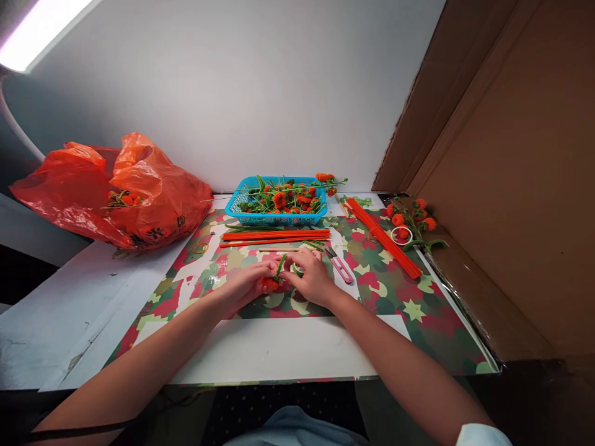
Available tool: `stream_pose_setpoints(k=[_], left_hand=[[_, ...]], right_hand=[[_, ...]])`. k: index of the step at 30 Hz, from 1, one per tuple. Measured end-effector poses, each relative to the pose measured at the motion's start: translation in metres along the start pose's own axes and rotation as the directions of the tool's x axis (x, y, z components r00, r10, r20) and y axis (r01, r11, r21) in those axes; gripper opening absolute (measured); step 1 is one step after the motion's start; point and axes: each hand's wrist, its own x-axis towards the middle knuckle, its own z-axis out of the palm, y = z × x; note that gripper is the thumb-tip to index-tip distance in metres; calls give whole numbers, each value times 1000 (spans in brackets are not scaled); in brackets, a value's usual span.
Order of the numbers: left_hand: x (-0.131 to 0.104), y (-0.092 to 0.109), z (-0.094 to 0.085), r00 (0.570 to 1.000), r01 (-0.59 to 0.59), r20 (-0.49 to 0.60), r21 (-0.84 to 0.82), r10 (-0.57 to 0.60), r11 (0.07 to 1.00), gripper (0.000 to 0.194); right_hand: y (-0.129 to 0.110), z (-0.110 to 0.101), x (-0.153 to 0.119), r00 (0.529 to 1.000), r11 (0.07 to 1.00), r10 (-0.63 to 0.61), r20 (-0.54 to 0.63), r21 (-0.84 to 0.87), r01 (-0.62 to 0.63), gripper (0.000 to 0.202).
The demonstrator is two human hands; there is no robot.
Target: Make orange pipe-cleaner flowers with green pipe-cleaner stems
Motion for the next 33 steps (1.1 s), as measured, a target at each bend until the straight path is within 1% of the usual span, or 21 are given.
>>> stream_pose_setpoints(k=[2, 4, 7, 10, 13, 15, 17, 18, 19, 21, 23, 24, 25, 27, 30, 33], left_hand=[[0, 2, -1, 997, 59, 55, -67, -56, 996, 11], [0, 3, -2, 988, 121, 104, -107, -110, 987, 10], [-1, 4, -3, 976, 188, 140, -131, -169, 974, 6], [-1, 6, -4, 966, 223, 161, -118, -203, 968, 4], [-1, 8, -5, 970, 202, 143, -36, -195, 979, 14], [-3, 9, -4, 986, 125, 100, 53, -130, 991, 26], [-6, 10, -3, 999, -33, 33, 200, 27, 979, 34], [-8, 11, -2, 991, -129, 8, 302, 133, 944, 35], [-10, 11, -1, 969, -225, -2, 414, 248, 882, 34], [-12, 10, 1, 896, -367, 30, 611, 443, 701, 29], [-13, 8, 3, 838, -422, 85, 727, 539, 541, 19], [-13, 7, 4, 821, -426, 100, 762, 562, 488, 14], [-12, 7, 5, 814, -420, 108, 787, 570, 452, 10], [-11, 6, 6, 818, -388, 107, 827, 565, 406, 5], [-9, 6, 8, 840, -336, 94, 864, 534, 375, 4], [-9, 9, 7, 869, -303, 81, 866, 487, 397, 5]], right_hand=[[0, 0, 1, 999, 999, -26, 26, 22, 26, 4], [0, -1, 1, 998, 997, -45, 38, 59, 42, 6], [0, 0, 1, 998, 992, -56, 11, 115, 55, 8], [0, 0, 0, 998, 991, -55, -16, 124, 56, 10], [-2, 1, -1, 998, 995, -52, -31, 78, 55, 7], [-3, 1, -2, 999, 999, -42, -35, 23, 43, 6], [-3, 1, -2, 999, 999, -22, -33, -31, 21, 7], [-4, 1, -2, 999, 999, -10, -33, -52, 8, 7], [-4, 1, -2, 999, 998, 2, -35, -69, -4, 7], [-4, 1, -1, 998, 995, 24, -51, -93, -29, 5], [-4, 2, -1, 997, 993, 44, -67, -109, -51, 5], [-4, 2, -1, 996, 992, 50, -69, -117, -58, 5], [-4, 3, -1, 996, 990, 53, -67, -126, -61, 6], [-4, 4, -2, 997, 988, 47, -54, -145, -54, 7], [-5, 5, -3, 999, 985, 17, -40, -168, -23, 8], [-5, 3, -3, 1000, 984, -13, -26, -177, 8, 9]])
